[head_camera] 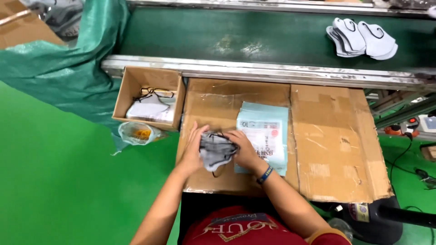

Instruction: Packing face masks into plastic bags on a conveyor belt.

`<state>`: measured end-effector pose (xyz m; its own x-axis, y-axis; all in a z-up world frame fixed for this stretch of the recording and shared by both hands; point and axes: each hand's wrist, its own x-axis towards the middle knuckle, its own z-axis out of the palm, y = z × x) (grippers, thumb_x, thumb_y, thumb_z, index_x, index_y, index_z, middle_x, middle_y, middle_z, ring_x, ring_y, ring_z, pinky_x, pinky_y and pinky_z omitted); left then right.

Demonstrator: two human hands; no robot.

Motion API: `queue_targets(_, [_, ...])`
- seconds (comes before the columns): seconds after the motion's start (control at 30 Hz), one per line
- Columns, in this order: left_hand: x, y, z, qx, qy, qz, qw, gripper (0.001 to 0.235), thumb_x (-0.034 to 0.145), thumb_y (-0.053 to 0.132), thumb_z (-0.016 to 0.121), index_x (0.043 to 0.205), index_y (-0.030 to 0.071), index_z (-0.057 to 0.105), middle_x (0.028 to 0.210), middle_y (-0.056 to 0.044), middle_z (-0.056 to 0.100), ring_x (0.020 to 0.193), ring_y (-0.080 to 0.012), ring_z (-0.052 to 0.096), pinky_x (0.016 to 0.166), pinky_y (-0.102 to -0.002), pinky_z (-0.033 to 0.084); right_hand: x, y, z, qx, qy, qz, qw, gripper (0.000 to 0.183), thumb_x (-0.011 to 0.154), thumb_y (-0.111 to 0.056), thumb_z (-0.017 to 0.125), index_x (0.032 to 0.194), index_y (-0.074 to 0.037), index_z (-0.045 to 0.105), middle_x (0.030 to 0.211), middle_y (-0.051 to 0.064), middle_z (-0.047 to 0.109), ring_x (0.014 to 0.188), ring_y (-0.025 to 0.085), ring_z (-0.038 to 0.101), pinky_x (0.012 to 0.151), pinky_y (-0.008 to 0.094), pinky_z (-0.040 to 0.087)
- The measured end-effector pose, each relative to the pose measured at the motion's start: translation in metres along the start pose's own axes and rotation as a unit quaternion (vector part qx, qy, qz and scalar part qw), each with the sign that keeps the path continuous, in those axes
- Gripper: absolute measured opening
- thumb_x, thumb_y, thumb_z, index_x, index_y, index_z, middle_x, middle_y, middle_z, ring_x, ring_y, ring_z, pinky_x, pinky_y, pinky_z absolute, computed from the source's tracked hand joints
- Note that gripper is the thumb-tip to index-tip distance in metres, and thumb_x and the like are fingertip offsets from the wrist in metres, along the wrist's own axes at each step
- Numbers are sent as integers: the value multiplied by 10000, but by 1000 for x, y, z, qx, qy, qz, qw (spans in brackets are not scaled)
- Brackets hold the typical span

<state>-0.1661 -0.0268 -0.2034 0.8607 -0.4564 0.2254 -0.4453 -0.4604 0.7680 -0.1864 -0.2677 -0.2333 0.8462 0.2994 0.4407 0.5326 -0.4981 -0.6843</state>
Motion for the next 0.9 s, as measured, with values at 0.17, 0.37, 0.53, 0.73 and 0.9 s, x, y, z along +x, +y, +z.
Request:
queue_targets(0.17, [-8, -7, -7, 6, 40, 11, 999, 1062, 535, 326, 981, 1427, 100, 452, 1503, -180, 490, 1578, -411, 164, 1262, -561, 122, 28, -47, -12, -4, -55, -29, 998, 979, 552, -239, 969, 1408, -83, 520, 1221, 170, 594, 1090, 381, 562, 937, 456, 461])
queue_targets(0.37, [-22, -36, 13, 47, -22, -13, 999, 1033, 574, 370, 994, 1427, 100, 478, 1611, -268, 344, 1584, -414, 158, 1230, -604, 91, 21, -31, -12, -96, -113, 91, 985, 1045, 522, -256, 980, 1447, -144, 509, 1205, 154, 590, 1138, 377, 562, 981, 424, 484])
queue_targets(0.53, [-12, -43, 16, -22, 61, 61, 996, 1131, 560, 437, 988, 1464, 69, 417, 1604, -290, 316, 1543, -407, 237, 1251, -581, 117, 23, -50, 2, -36, 65, 47, 996, 1321, 524, -249, 975, 1588, -22, 227, 1579, 270, 335, 1482, 455, 322, 1233, 488, 278])
queue_targets(0.73, [-12, -41, 18, -30, 54, 31, 998, 1208, 521, 424, 1000, 1491, 52, 383, 1587, -291, 367, 1562, -408, 224, 1258, -597, 60, 17, -41, 0, -68, 78, 39, 994, 1453, 518, -297, 1004, 1599, 15, 84, 1592, 370, 201, 1480, 535, 236, 1221, 498, 225])
queue_targets(0.9, [-6, -29, 12, -26, 57, 21, 998, 1095, 553, 401, 978, 1442, 48, 445, 1501, -238, 461, 1471, -406, 356, 1263, -586, 116, 16, -43, -2, 73, -15, 69, 995, 1400, 553, -248, 963, 1638, -57, 101, 1379, 208, 494, 1274, 392, 494, 1147, 431, 381])
